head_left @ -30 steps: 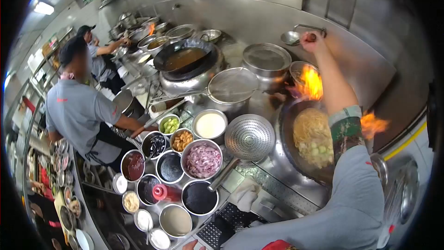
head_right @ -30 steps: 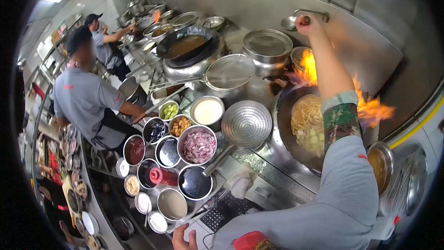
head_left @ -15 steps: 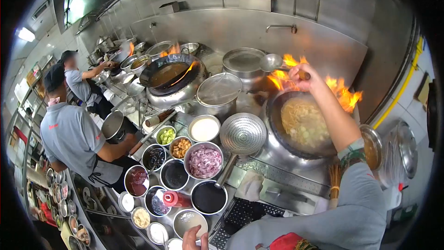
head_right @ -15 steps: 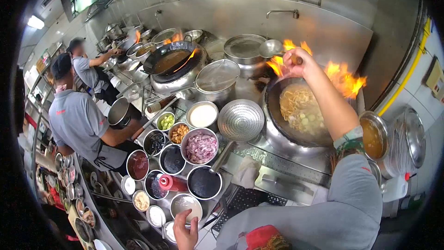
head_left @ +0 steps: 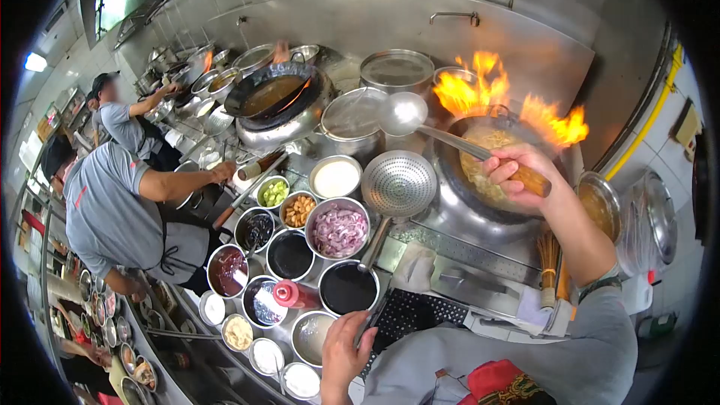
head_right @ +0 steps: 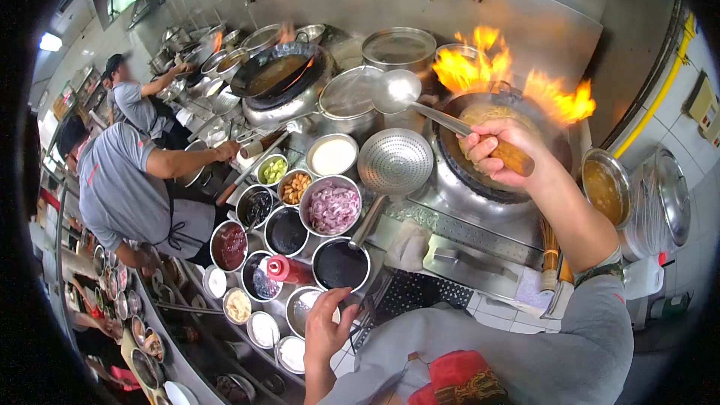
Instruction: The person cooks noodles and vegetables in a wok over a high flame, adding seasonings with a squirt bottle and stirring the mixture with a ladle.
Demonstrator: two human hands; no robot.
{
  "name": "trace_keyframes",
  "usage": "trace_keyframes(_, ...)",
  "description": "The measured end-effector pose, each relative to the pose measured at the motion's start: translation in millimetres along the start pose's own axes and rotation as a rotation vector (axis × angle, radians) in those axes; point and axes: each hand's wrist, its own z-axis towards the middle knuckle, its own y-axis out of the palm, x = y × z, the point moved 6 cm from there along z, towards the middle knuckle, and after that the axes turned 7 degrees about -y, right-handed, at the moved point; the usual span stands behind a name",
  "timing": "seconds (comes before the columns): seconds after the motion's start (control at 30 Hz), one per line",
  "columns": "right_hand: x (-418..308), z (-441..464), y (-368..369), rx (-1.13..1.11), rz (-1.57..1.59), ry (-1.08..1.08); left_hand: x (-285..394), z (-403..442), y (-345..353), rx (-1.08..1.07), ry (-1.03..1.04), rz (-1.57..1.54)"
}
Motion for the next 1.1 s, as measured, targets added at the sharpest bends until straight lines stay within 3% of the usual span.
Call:
trace_keyframes(0.13, 15, 14, 1, -0.013, -0.112, 0.024, 11, -1, 5, -0.029, 0.037, 0.015)
trace_keyframes(0.23, 20, 25, 5, 0.003, -0.403, -0.086, 13, -7, 5, -0.018, 0.014, 0.033)
trace_keyframes(0.67, 29, 62, -19, -0.04, -1.245, -0.136, 19, -31, 8, 0.092, -0.203, 0.112)
trace_keyframes(0.8, 44, 62, -50, -0.126, -1.316, -0.19, 17, -36, 7, 0.077, -0.306, 0.129)
trace_keyframes(0.9, 76, 82, -88, -0.136, -1.449, -0.251, 4, -53, -3, 0.136, -0.349, 0.177)
trace_keyframes(1.03, 117, 124, -139, -0.227, -1.717, -0.421, -11, -93, -50, 0.385, -0.437, 0.258)
trace_keyframes(1.1, 131, 128, -145, -0.128, -1.687, -0.296, -29, -122, -76, 0.528, -0.455, 0.338)
